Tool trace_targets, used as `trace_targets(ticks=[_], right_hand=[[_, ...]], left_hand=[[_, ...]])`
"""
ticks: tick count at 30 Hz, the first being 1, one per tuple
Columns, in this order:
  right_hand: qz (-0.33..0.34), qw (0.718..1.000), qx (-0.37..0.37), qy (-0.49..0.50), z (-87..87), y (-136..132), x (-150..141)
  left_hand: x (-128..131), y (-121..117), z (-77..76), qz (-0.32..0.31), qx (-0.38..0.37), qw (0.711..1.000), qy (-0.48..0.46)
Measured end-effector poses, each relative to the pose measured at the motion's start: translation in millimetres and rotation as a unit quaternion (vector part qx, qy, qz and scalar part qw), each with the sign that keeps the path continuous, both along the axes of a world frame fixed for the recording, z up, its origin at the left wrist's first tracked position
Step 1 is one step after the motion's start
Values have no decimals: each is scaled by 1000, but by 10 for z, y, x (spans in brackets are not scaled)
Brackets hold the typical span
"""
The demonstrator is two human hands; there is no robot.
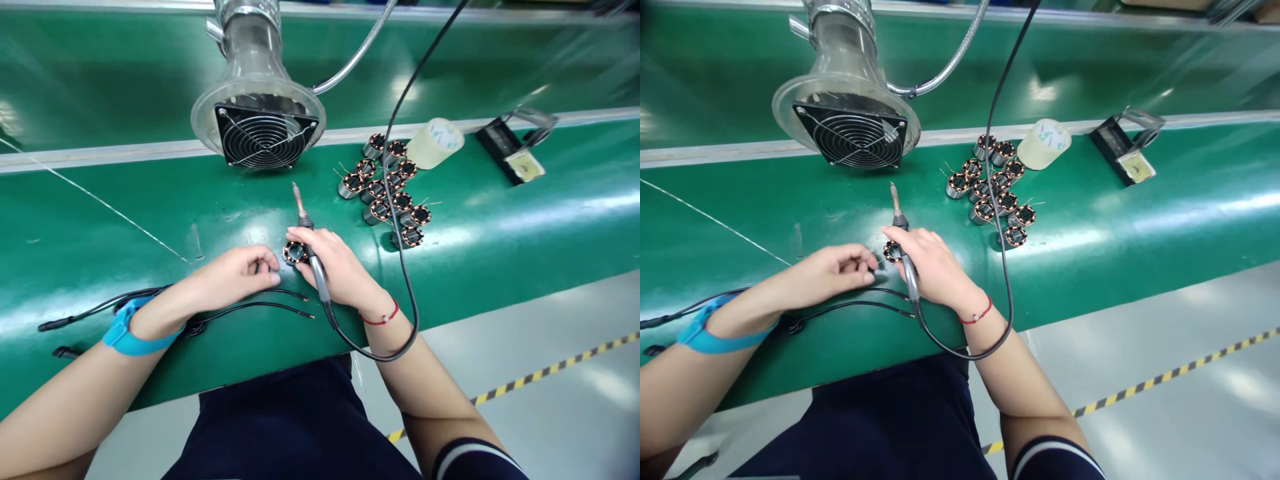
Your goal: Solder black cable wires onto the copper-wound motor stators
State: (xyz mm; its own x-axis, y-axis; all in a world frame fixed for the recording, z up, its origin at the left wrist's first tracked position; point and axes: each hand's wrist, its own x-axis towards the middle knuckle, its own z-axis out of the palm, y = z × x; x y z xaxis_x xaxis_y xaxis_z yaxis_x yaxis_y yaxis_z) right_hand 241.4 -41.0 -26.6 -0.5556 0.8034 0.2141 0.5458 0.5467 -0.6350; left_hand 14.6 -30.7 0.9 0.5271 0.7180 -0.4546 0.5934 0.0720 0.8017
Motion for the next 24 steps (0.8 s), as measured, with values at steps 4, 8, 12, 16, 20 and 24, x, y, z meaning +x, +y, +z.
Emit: trace_targets(ticks=[4, 8, 12, 16, 20, 24], right_hand=[[15, 999, -22, 42, 25, 21, 51], [-38, 987, -21, 152, 28, -7, 49], [-123, 946, -62, 293, 42, -108, -77], [-146, 916, -95, 361, 91, -199, -251], [-150, 909, -99, 375, 137, -201, -319], [-131, 908, -131, 376, 139, -178, -305]], left_hand=[[99, -141, -18, -123, 123, 980, 100], [104, -127, 26, -45, 65, 994, 72], [16, -39, 89, 93, -45, 994, -42], [-14, -7, 115, 154, -85, 980, -98], [5, -6, 125, 146, -97, 979, -109], [0, 7, 124, 115, -96, 982, -115]])
